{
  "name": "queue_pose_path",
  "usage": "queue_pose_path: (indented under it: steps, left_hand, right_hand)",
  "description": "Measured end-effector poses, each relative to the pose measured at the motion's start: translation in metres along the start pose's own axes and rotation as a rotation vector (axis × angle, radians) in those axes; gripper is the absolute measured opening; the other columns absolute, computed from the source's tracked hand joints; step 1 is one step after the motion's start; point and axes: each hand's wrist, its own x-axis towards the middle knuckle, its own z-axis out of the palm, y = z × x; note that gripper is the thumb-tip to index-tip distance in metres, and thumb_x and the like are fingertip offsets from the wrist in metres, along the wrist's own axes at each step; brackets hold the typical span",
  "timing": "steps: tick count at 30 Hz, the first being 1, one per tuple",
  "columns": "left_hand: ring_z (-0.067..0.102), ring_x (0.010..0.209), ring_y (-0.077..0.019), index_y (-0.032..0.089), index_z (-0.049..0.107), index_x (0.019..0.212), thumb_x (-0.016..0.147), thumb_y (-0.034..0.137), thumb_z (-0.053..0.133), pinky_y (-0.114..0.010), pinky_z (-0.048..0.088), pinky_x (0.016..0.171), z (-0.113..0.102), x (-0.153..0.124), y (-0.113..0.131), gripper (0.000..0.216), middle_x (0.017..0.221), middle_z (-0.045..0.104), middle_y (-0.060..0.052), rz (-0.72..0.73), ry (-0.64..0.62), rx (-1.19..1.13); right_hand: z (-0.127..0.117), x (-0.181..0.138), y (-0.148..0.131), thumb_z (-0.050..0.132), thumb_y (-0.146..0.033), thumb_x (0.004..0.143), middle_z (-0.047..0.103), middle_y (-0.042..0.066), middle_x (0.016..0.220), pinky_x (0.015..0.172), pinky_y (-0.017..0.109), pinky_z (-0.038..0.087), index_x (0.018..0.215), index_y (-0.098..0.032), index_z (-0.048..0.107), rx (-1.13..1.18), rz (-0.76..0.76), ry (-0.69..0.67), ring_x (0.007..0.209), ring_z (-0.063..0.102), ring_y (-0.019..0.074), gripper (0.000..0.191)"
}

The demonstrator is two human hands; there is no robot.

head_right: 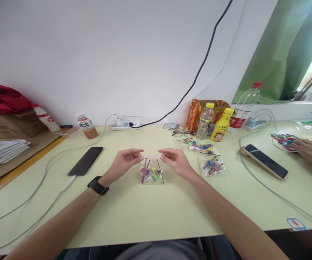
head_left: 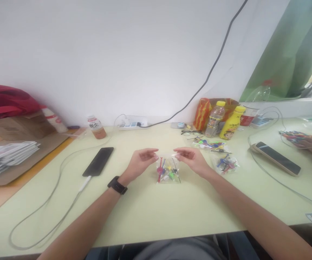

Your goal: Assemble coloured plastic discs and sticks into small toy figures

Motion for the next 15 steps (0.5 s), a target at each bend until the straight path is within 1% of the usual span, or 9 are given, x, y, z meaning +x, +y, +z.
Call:
queue_pose_path:
  steps: [1, 3, 5, 7, 8, 10, 13, 15]
  left_hand:
    - [0.073, 0.095, -0.0229, 0.018, 0.078, 0.116, 0.084, 0.04, 0.082, -0.035, 0.059, 0.089, -0.0005, 0.0006, -0.0012, 0.039, 0.102, 0.079, -0.009, 0.006, -0.004, 0.032]
    - [0.073, 0.094, -0.0224, 0.018, 0.078, 0.11, 0.087, 0.042, 0.079, -0.035, 0.059, 0.087, -0.0012, 0.0015, -0.0031, 0.033, 0.102, 0.079, -0.009, 0.028, -0.028, 0.121]
    - [0.072, 0.089, -0.021, 0.017, 0.077, 0.098, 0.09, 0.044, 0.075, -0.033, 0.058, 0.083, -0.0009, 0.0023, -0.0044, 0.029, 0.098, 0.079, -0.009, 0.053, -0.05, 0.167]
    - [0.071, 0.084, -0.0191, 0.016, 0.074, 0.095, 0.091, 0.044, 0.074, -0.032, 0.058, 0.08, 0.0001, 0.0029, -0.0052, 0.029, 0.093, 0.078, -0.008, 0.056, -0.062, 0.125]
    - [0.071, 0.083, -0.0185, 0.016, 0.073, 0.096, 0.091, 0.044, 0.074, -0.031, 0.058, 0.079, 0.0004, 0.0032, -0.0054, 0.029, 0.093, 0.078, -0.008, 0.048, -0.062, 0.087]
    - [0.071, 0.085, -0.0185, 0.016, 0.075, 0.101, 0.09, 0.042, 0.076, -0.031, 0.058, 0.08, 0.0002, 0.0038, -0.0055, 0.029, 0.095, 0.078, -0.009, 0.024, -0.061, 0.03]
    - [0.071, 0.087, -0.0191, 0.017, 0.08, 0.108, 0.09, 0.039, 0.076, -0.031, 0.057, 0.083, -0.0024, 0.004, -0.0051, 0.029, 0.096, 0.079, -0.008, -0.008, -0.043, 0.025]
    - [0.071, 0.087, -0.0195, 0.018, 0.082, 0.104, 0.091, 0.038, 0.075, -0.032, 0.056, 0.084, -0.0036, 0.0029, -0.0042, 0.025, 0.093, 0.079, -0.008, -0.018, -0.023, 0.027]
  right_hand:
    - [0.0006, 0.0001, 0.001, 0.083, -0.042, 0.079, 0.077, 0.006, 0.093, 0.081, 0.036, 0.056, 0.108, -0.021, 0.08, -0.01, 0.005, 0.007, 0.085, 0.07, 0.0204, 0.036]
    - [0.0017, -0.0001, 0.0025, 0.081, -0.044, 0.082, 0.077, 0.007, 0.095, 0.084, 0.037, 0.056, 0.104, -0.02, 0.078, -0.072, -0.018, 0.014, 0.087, 0.07, 0.0212, 0.033]
    - [0.0026, -0.0007, 0.0032, 0.075, -0.044, 0.087, 0.076, 0.007, 0.091, 0.08, 0.035, 0.056, 0.095, -0.019, 0.075, -0.157, -0.062, 0.009, 0.083, 0.069, 0.0202, 0.026]
    - [0.0032, -0.0013, 0.0035, 0.07, -0.043, 0.092, 0.071, 0.003, 0.08, 0.071, 0.032, 0.054, 0.093, -0.019, 0.07, -0.192, -0.085, -0.008, 0.073, 0.066, 0.0176, 0.024]
    - [0.0033, -0.0014, 0.0034, 0.069, -0.043, 0.093, 0.069, 0.002, 0.076, 0.067, 0.031, 0.053, 0.094, -0.02, 0.069, -0.18, -0.086, -0.016, 0.069, 0.063, 0.0164, 0.023]
    - [0.003, -0.0012, 0.0024, 0.069, -0.043, 0.093, 0.067, 0.0, 0.073, 0.064, 0.03, 0.052, 0.095, -0.02, 0.069, -0.123, -0.079, -0.021, 0.065, 0.062, 0.0154, 0.023]
    - [0.0013, -0.0006, -0.001, 0.072, -0.042, 0.09, 0.071, 0.002, 0.076, 0.068, 0.031, 0.054, 0.096, -0.019, 0.073, -0.058, -0.074, -0.008, 0.069, 0.066, 0.0165, 0.023]
    - [0.0001, -0.0009, -0.0039, 0.073, -0.041, 0.088, 0.072, 0.003, 0.074, 0.069, 0.032, 0.055, 0.093, -0.019, 0.076, -0.049, -0.07, 0.009, 0.069, 0.068, 0.0174, 0.023]
